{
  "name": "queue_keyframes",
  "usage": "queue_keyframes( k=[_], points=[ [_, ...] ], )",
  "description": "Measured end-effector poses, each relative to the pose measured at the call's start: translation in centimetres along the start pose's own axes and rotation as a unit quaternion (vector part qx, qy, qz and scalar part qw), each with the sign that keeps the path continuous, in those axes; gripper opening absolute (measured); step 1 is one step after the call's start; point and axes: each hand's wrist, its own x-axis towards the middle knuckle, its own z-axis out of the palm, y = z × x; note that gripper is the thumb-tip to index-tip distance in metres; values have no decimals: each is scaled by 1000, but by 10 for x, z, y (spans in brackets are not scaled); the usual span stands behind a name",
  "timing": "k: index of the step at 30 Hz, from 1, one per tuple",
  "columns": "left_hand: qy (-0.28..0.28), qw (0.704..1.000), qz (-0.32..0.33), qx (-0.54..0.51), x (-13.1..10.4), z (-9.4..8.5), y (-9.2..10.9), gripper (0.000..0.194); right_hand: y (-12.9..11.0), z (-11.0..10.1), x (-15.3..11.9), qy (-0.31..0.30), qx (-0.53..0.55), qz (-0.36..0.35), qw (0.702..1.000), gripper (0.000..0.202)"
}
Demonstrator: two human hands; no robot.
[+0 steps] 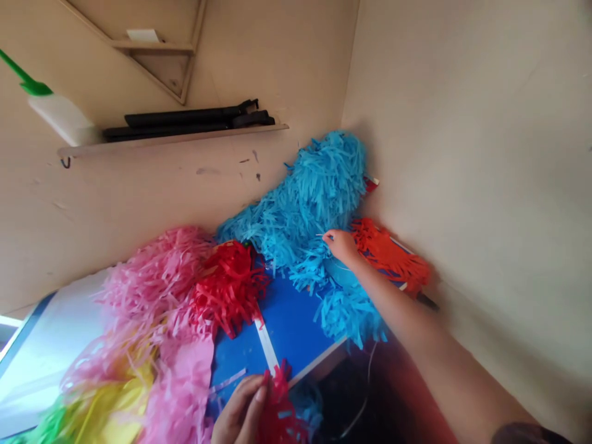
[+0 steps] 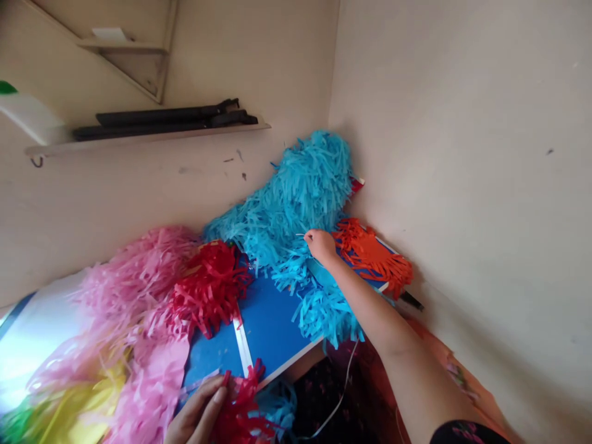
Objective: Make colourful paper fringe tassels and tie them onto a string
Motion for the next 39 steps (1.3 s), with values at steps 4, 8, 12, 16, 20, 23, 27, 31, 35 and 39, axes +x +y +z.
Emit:
queue_keyframes(
  k=[4, 8, 12, 16, 20, 23, 27, 31, 35, 39],
  points=[
    [-20, 979, -137, -147, -3, 7, 7, 46, -37, 14, -104, -98, 130, -24, 986, 26],
    [-45, 950, -175, -253, -11, 22, 21, 39, -75, 43, -202, -275, 366, 59, 887, 32],
    [-54, 938, -181, -290, -14, 24, 23, 37, -88, 59, -230, -265, 412, 44, 870, 40],
    [-41, 939, -182, -290, -16, 22, 22, 37, -90, 63, -227, -265, 476, 73, 836, 19],
    [-7, 943, -174, -284, -17, 20, 20, 40, -84, 67, -231, -259, 576, 85, 771, 43],
    [-21, 938, -174, -298, -16, 19, 17, 38, -77, 74, -238, -268, 573, 121, 765, 46],
    [-40, 927, -200, -316, -15, 23, 16, 40, -78, 80, -247, -288, 582, 139, 748, 53],
    [-15, 922, -204, -329, -13, 25, 15, 41, -81, 76, -244, -248, 601, 98, 754, 53],
    [-21, 917, -217, -333, -11, 24, 12, 39, -80, 75, -238, -200, 518, 83, 828, 37],
    [-21, 912, -236, -335, -10, 27, 12, 44, -82, 78, -239, -186, 485, 86, 850, 31]
  ],
)
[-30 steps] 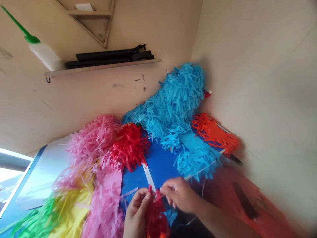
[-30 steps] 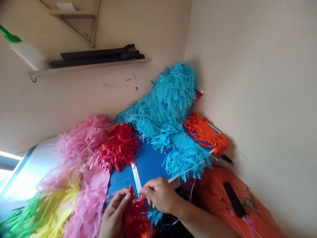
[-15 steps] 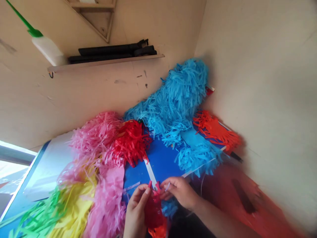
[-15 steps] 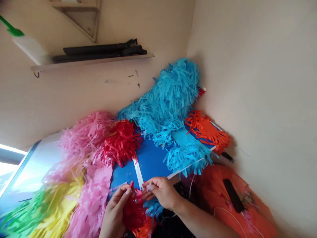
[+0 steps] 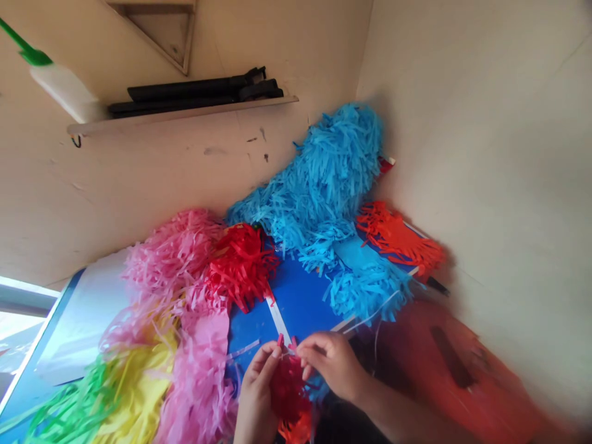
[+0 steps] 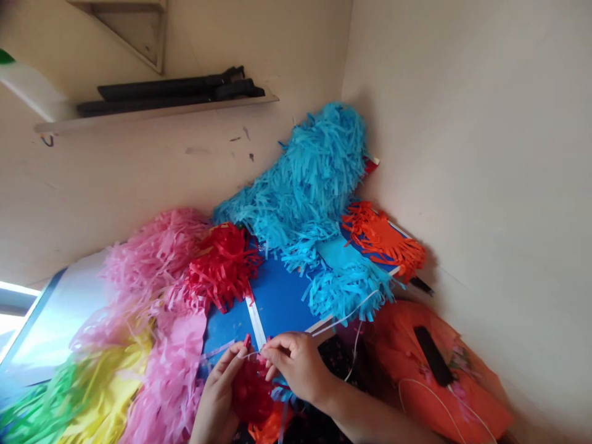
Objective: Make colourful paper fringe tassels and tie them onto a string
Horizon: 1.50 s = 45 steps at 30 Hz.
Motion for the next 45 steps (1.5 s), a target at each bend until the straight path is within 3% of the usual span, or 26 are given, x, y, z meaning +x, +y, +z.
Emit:
queue_keyframes(
  k=[8, 30, 33, 36, 39, 42, 45],
  points=[
    [17, 999, 27, 12, 1, 1, -3, 42, 5, 4, 1, 83, -121, -39, 988, 23],
    [-19, 999, 9, 32, -5, 3, -11, 39, 4, 7, -7, 51, -135, -73, 987, 19],
    [-23, 995, 41, 85, -5, -1, -12, 36, 4, 6, -7, 38, -119, -67, 990, 22],
    [-35, 961, 148, 232, -4, -5, -13, 30, 2, 0, -5, -14, -93, -38, 995, 19],
    [-8, 891, 262, 372, -5, -8, -17, 26, 0, -4, -5, -58, -128, -58, 988, 19],
    [35, 831, 339, 440, -3, -7, -26, 22, 2, -4, -7, -48, -204, -128, 969, 22],
    [-5, 787, 375, 490, 0, -7, -34, 17, -6, -15, -4, -11, -192, -173, 966, 31]
  ],
)
